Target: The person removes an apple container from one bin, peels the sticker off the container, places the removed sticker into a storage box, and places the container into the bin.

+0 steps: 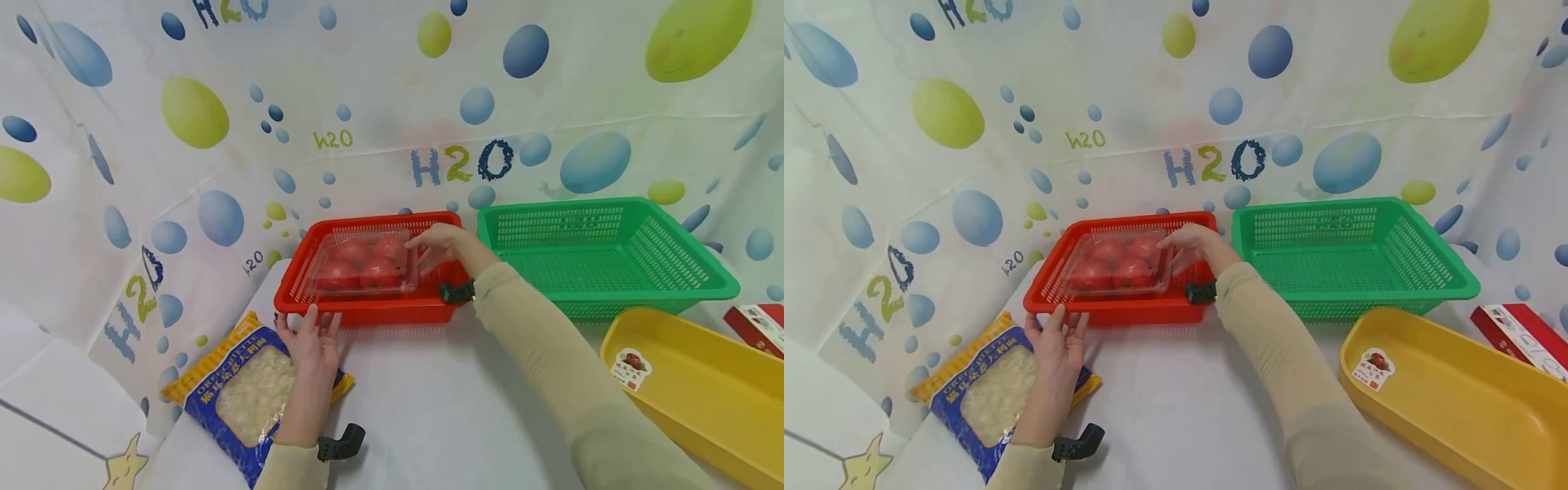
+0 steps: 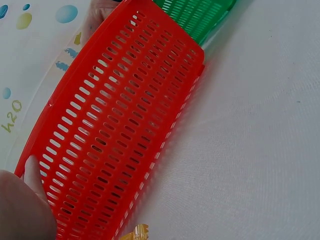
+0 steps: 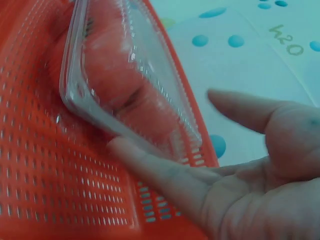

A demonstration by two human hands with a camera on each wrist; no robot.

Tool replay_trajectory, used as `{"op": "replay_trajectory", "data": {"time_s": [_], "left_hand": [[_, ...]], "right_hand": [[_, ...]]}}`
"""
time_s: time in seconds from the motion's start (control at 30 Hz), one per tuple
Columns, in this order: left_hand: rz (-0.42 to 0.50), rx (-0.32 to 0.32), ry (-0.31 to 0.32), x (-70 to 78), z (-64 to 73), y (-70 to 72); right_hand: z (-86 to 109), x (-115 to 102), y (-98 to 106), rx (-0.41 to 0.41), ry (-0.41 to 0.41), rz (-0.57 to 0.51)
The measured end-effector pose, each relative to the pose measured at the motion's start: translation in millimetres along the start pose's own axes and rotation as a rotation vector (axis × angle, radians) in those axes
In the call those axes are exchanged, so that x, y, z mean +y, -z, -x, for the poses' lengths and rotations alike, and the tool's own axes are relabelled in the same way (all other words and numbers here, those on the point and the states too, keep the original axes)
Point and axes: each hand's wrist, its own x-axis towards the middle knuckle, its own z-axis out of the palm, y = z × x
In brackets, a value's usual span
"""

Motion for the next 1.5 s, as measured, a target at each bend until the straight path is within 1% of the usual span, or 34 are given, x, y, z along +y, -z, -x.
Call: {"op": "replay_trajectory", "data": {"time_s": [0.17,0.27,0.37,0.43,0.5,0.63,0.9,1.03,1.2,1.37,1.5], "left_hand": [[-0.002,-0.011,0.002,0.0,-1.2,2.2],[-0.003,-0.015,0.002,-0.2,-1.1,1.8],[-0.004,-0.021,0.000,0.7,-1.5,1.2],[-0.007,-0.020,0.000,1.6,-1.7,0.6],[-0.010,-0.019,0.000,1.9,-2.3,0.3],[-0.008,-0.011,0.000,2.0,-3.3,0.3],[-0.002,-0.030,0.002,2.7,-4.9,0.0],[0.002,-0.025,0.001,3.1,-6.0,-0.5],[-0.011,-0.008,-0.011,5.1,-5.7,-0.1],[-0.071,-0.001,-0.012,9.0,-2.1,0.4],[-0.158,-0.011,-0.021,13.6,3.3,3.3]], "right_hand": [[6.2,-3.2,6.1,0.051,0.031,-0.043],[14.1,-8.2,9.8,0.055,0.035,-0.080],[23.5,-13.4,13.2,0.038,0.042,-0.117],[30.3,-16.2,15.2,0.036,0.063,-0.134],[36.7,-18.6,17.7,0.031,0.086,-0.140],[48.0,-22.7,23.0,0.020,0.126,-0.120],[77.8,-26.0,32.2,-0.008,0.194,-0.092],[93.9,-21.2,36.0,-0.014,0.215,-0.066],[112.4,-6.5,40.9,-0.035,0.247,-0.018],[131.0,11.1,48.6,-0.075,0.284,0.013],[146.4,25.0,55.1,-0.091,0.295,0.026]]}}
